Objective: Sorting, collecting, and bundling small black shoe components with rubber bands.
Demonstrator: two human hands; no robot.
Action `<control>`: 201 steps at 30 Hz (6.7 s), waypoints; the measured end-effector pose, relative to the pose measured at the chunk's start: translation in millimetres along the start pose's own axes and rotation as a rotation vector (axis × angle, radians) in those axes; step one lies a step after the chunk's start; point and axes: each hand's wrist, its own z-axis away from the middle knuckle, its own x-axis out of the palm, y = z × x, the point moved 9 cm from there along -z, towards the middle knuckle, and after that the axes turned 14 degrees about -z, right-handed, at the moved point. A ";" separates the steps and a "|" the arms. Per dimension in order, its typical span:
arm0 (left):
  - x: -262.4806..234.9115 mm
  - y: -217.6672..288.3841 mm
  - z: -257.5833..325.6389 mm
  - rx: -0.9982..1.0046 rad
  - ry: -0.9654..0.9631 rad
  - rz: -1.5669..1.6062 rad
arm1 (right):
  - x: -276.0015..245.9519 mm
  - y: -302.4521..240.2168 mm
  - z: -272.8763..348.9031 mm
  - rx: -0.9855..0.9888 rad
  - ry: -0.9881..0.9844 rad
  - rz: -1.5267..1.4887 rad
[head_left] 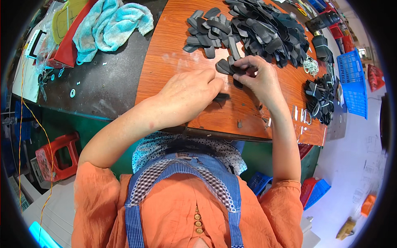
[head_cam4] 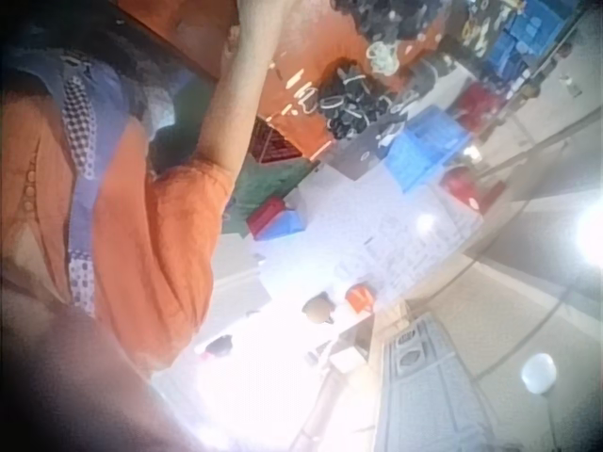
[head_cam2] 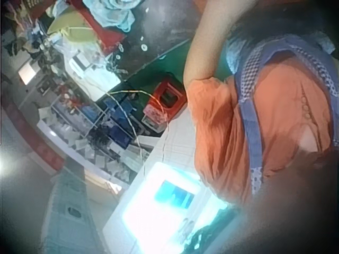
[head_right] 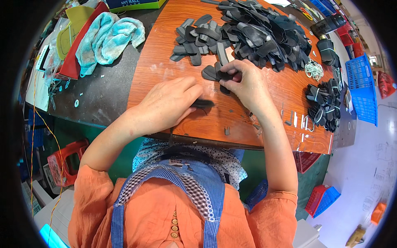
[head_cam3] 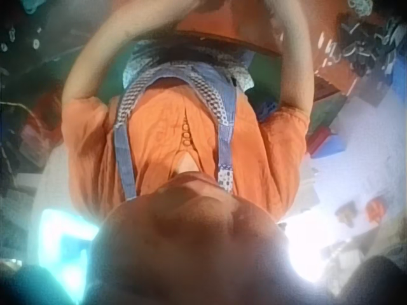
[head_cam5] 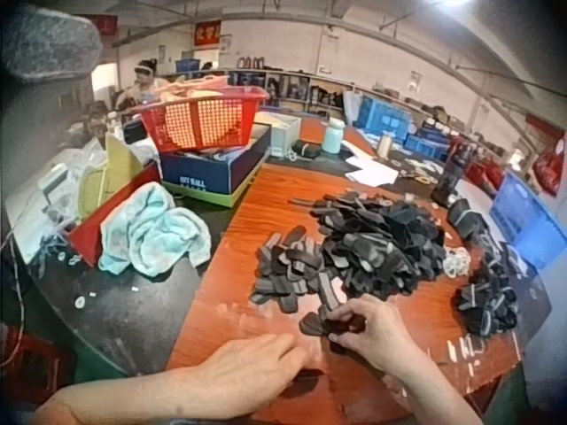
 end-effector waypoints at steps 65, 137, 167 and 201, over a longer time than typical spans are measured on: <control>-2.5 26.3 3.2 0.074 0.137 0.095 | -6.5 2.3 -7.3 -0.007 0.149 0.039; -25.4 -31.7 40.6 -0.162 0.078 -0.006 | 68.5 -53.5 -18.4 -0.166 -0.124 0.115; -21.3 -35.1 -4.6 -0.183 0.110 0.210 | -4.9 -30.4 -22.5 -0.286 0.177 0.574; -30.9 -23.0 37.8 -0.057 0.072 -0.032 | -1.3 -0.5 -44.1 0.098 0.240 -0.516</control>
